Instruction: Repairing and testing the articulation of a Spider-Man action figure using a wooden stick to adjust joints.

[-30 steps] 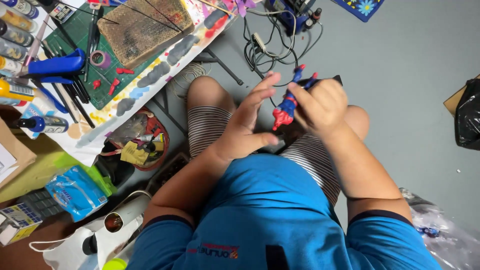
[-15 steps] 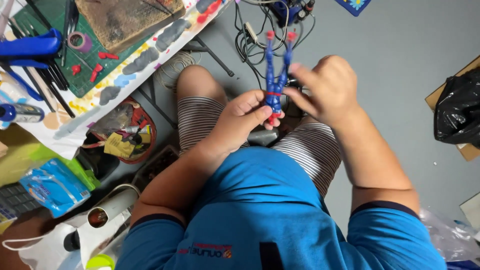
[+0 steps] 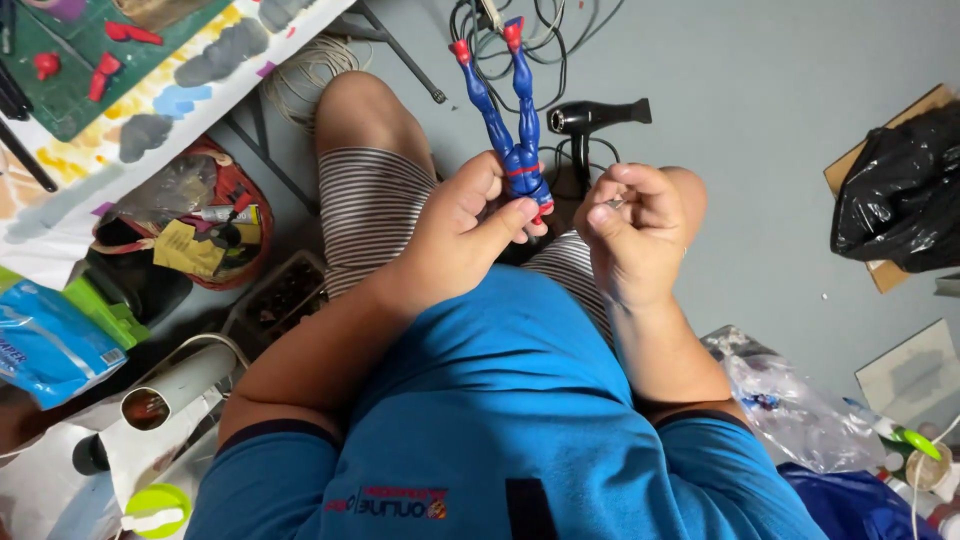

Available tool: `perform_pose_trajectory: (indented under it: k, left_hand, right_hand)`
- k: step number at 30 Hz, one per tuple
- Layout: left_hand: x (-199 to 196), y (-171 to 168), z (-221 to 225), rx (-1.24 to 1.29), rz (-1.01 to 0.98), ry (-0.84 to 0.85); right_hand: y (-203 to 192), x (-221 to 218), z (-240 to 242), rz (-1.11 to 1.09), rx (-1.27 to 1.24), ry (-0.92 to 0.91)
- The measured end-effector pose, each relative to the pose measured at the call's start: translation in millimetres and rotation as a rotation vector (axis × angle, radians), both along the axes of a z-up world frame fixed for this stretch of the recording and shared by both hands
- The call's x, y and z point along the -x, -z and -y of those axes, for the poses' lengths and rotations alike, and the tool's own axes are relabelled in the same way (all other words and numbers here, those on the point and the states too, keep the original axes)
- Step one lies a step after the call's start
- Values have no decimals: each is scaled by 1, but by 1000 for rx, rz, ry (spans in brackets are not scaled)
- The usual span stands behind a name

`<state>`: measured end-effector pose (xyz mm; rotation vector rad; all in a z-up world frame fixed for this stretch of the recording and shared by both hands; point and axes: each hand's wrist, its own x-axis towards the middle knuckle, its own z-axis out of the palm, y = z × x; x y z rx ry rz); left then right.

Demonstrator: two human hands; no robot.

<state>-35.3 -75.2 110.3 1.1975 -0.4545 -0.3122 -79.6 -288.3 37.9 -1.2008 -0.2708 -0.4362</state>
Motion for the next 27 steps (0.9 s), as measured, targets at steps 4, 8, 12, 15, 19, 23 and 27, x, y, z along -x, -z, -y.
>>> perform_pose_trajectory:
  k: [4,8,12,15,19,23,27]
  left_hand:
    - [0,-2,-1,-53,52,-15]
    - [0,2,-2,-50,106,-4]
    - [-1,7,0,-54,125,16]
    - [-3,8,1,-53,136,16]
    - [-3,8,1,-98,178,14]
    - [1,5,3,-140,179,22]
    - [1,5,3,-147,166,26]
  right_hand:
    - [-1,1,-8,-44,-130,31]
    - [2,0,-9,-12,-103,62]
    - [-11,0,-15,15,-90,40]
    - [-11,1,-16,0,-76,38]
    - [-5,3,-17,-62,-126,-8]
    - [-21,1,-26,-83,-37,-27]
    - [-9,-2,-16,-89,-33,-59]
